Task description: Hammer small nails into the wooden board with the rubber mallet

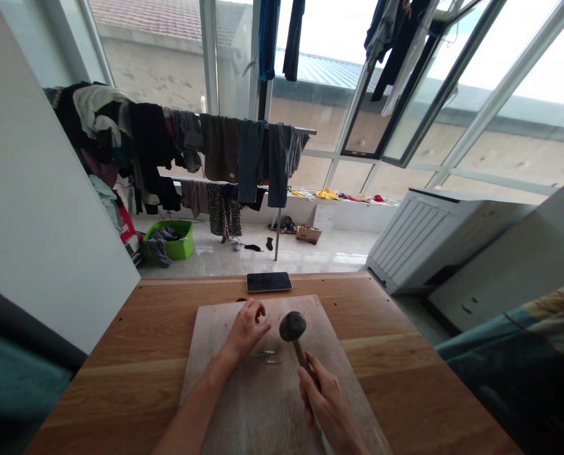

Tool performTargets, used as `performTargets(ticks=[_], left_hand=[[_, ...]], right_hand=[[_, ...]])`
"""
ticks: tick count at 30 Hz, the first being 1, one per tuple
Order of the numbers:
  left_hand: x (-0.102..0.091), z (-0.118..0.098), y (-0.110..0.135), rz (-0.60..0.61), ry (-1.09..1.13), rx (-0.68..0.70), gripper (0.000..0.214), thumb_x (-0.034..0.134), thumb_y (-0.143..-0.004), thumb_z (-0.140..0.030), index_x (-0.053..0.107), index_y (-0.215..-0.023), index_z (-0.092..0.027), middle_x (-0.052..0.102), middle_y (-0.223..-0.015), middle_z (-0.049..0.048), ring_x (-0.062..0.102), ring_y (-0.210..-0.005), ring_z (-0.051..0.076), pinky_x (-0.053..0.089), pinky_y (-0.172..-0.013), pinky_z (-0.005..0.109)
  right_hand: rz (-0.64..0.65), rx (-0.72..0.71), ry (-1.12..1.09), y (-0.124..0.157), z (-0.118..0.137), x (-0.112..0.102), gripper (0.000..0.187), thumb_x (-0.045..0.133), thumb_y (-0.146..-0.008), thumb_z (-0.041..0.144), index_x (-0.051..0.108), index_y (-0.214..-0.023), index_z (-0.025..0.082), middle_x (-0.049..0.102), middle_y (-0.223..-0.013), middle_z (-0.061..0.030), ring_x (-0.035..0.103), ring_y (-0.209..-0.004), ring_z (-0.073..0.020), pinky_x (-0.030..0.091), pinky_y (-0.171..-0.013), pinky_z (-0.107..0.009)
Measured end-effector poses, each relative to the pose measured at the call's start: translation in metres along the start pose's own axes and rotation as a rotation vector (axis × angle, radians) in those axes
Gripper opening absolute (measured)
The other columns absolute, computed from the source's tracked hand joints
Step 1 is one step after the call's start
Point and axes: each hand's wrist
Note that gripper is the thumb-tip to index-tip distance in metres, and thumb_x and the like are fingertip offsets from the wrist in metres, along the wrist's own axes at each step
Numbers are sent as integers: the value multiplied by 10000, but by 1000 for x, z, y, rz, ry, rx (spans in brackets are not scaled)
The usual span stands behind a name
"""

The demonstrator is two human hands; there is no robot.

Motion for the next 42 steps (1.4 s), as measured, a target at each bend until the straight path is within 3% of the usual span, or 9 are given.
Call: performTargets(ticks=[2,7,13,18,24,29,34,42], left_hand=[[-10,-10,2,115,-75,37,34,574,-802,-219,568,-781,-193,566,-812,4,556,-732,158,431,-681,264],[-27,-40,8,573,-376,40,117,675,-708,-299,650,-778,-209,630,-941,43,607,-769,210,430,-650,301],[-28,-62,5,705,-514,76,48,642,-711,-225,681,-719,-196,674,-941,79,640,-819,234,455,-683,304],[-42,-44,-5,633,-367,14,123,577,-718,-149,684,-724,-211,670,-707,17,587,-641,177,368,-569,264],[-54,-12,-15,383,-287,-24,195,566,-757,-62,693,-798,-205,685,-747,23,614,-696,176,360,-626,247],[-55,-8,-16,385,-237,7,188,585,-755,-49,697,-746,-200,691,-771,24,617,-702,168,363,-638,241],[-50,-6,-15,395,-340,29,178,572,-757,-58,689,-748,-193,714,-849,60,639,-774,200,392,-675,257],[-39,2,-15,361,-323,89,156,553,-761,-54,645,-739,-178,685,-838,65,619,-792,202,412,-713,270]], right_hand=[[-19,21,2,5,-7,-2,672,542,-881,618,548,-1331,118,494,-543,80,454,-346,-88,372,-315,-177],[-50,26,-11,5,-16,0,709,544,-875,643,541,-1355,122,506,-535,76,469,-340,-99,383,-312,-187],[-70,21,12,5,-15,1,705,525,-884,643,550,-1356,119,491,-539,79,469,-333,-101,396,-313,-193],[-89,49,3,7,-15,1,717,548,-867,656,555,-1372,147,511,-553,66,487,-340,-113,407,-316,-206],[-111,61,26,8,-15,-1,772,558,-844,687,549,-1374,126,503,-541,67,499,-361,-126,440,-341,-226],[-54,59,43,7,-15,-2,718,521,-883,654,540,-1367,125,507,-536,70,482,-350,-109,404,-328,-200],[-55,39,54,8,-12,-2,661,522,-886,644,575,-1313,142,507,-530,71,480,-336,-106,393,-314,-194],[-56,28,66,7,-10,-2,677,521,-875,671,579,-1291,139,498,-529,75,476,-330,-106,395,-314,-197]])
Point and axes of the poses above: each hand's wrist, its own y-axis away from the middle knuckle, its own x-axis out of the palm, z = x × y
